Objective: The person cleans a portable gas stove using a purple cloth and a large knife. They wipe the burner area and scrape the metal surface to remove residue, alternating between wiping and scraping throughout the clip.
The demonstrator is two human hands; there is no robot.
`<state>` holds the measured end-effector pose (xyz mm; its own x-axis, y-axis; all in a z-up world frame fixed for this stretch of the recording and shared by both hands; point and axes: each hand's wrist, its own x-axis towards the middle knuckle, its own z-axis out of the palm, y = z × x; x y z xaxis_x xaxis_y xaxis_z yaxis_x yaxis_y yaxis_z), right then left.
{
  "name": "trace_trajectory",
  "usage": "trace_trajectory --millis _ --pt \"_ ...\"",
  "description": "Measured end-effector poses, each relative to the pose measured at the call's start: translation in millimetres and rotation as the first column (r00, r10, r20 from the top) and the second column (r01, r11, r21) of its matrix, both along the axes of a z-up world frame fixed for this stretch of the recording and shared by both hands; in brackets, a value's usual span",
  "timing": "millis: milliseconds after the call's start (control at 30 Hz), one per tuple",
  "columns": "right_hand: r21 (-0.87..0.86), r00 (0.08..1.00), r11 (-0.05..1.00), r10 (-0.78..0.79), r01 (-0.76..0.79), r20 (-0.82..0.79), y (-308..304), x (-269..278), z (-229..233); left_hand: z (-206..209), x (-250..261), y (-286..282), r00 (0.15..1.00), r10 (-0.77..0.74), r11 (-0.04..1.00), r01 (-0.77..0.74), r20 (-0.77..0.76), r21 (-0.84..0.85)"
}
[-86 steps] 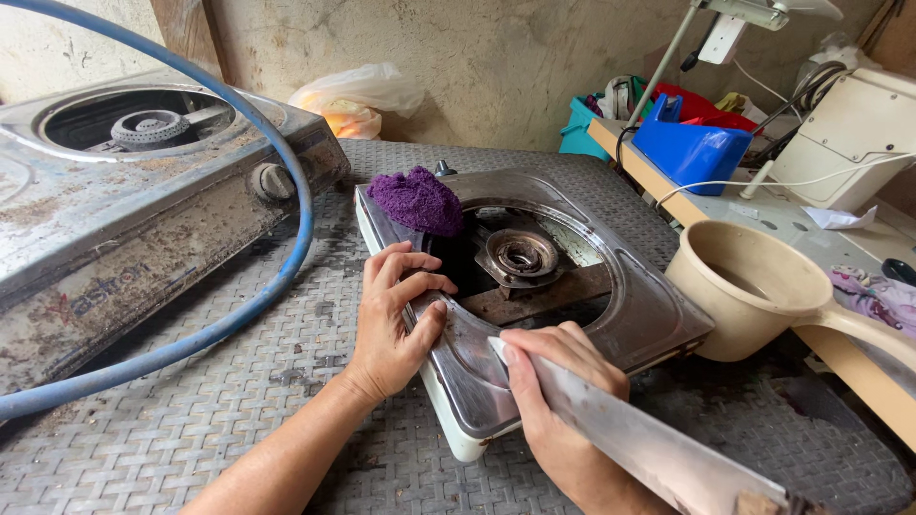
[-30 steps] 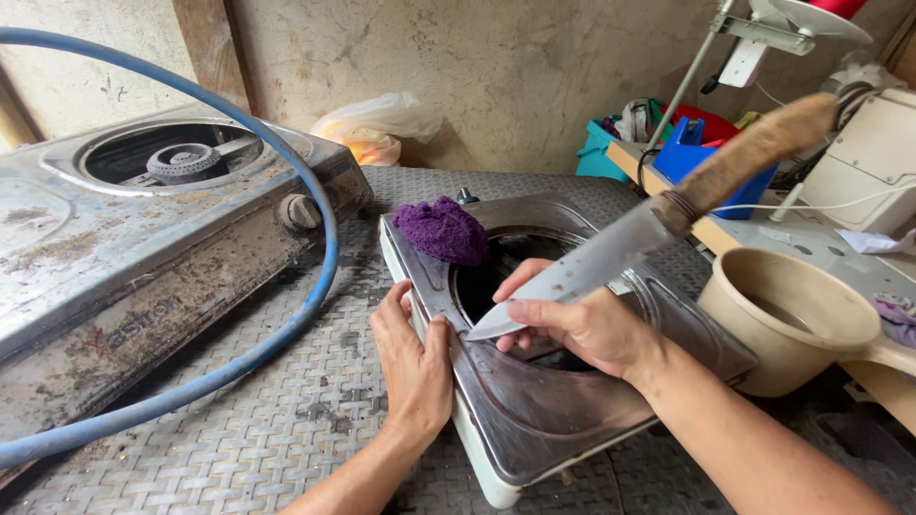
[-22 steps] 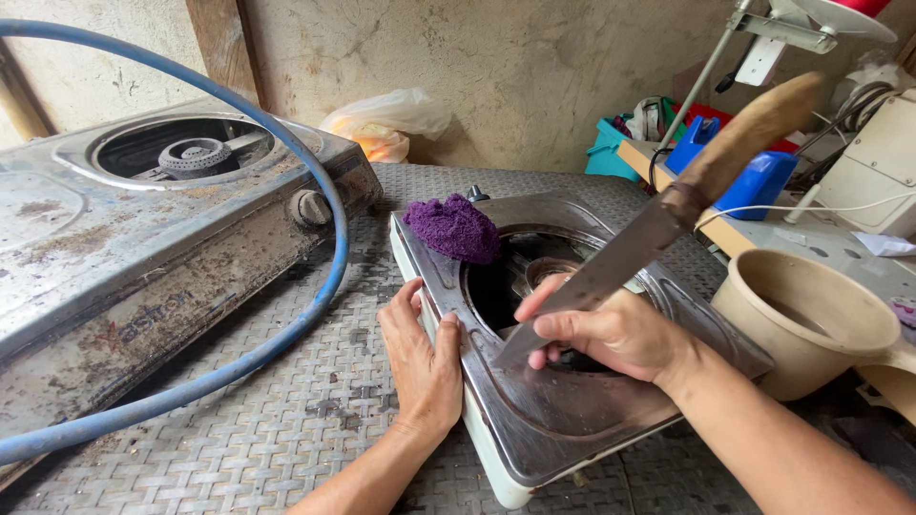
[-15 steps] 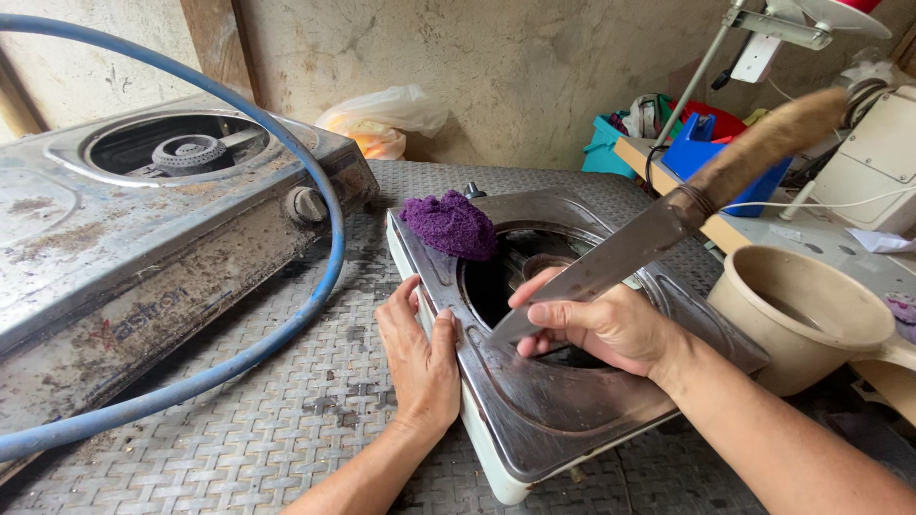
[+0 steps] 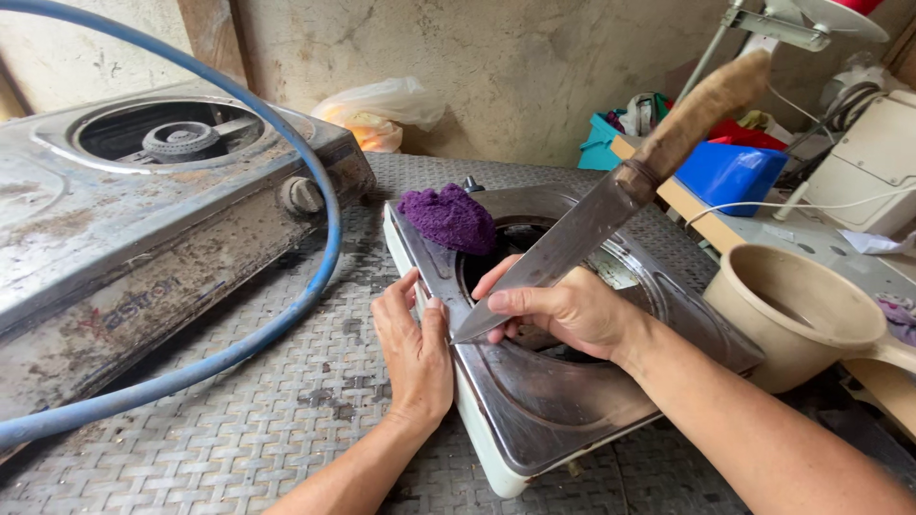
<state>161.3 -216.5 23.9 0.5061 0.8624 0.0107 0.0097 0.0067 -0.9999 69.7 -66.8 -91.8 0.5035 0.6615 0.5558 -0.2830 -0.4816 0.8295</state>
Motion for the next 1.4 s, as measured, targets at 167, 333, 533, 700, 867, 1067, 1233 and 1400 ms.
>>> trace_trajectory --millis 167,333,533,700,867,1067,1233,1400 --pt "0.020 0.998 0.999 0.037 -0.038 0.042 0 -11 8 1 2 1 1.000 -0.015 0.999 0.013 -0.028 -0.051" --pt "-0.036 0.997 0.999 0.007 -0.004 0.077 -19 -16 12 2 -6 0 0.999 -0.040 0.999 0.040 -0.009 -0.009" --pt "0.055 0.982 0.986 -0.164 0.159 0.094 -35 -18 17 26 -14 -4 1.000 0.001 0.998 0.001 -0.029 0.060" --pt "0.001 0.988 0.993 -0.116 0.116 0.099 -49 -16 29 55 -35 -3 0.989 -0.140 0.890 0.109 0.037 0.443" --pt "-0.003 0.990 0.999 -0.053 0.054 0.127 -35 -7 16 60 -36 -15 0.876 -0.476 0.865 0.482 -0.075 0.143" --pt "-0.158 0.935 0.950 -0.217 0.268 0.279 -23 -24 21 58 -21 4 0.845 -0.533 0.804 0.521 0.040 -0.288" --pt "0.150 0.035 0.787 -0.213 0.598 0.977 -36 -50 35 56 -19 7 0.851 -0.523 0.814 0.517 0.052 -0.264" --pt "0.266 -0.414 0.948 -0.174 0.177 0.894 -22 -50 51 62 -21 7 0.884 -0.468 0.880 0.466 -0.008 -0.091"
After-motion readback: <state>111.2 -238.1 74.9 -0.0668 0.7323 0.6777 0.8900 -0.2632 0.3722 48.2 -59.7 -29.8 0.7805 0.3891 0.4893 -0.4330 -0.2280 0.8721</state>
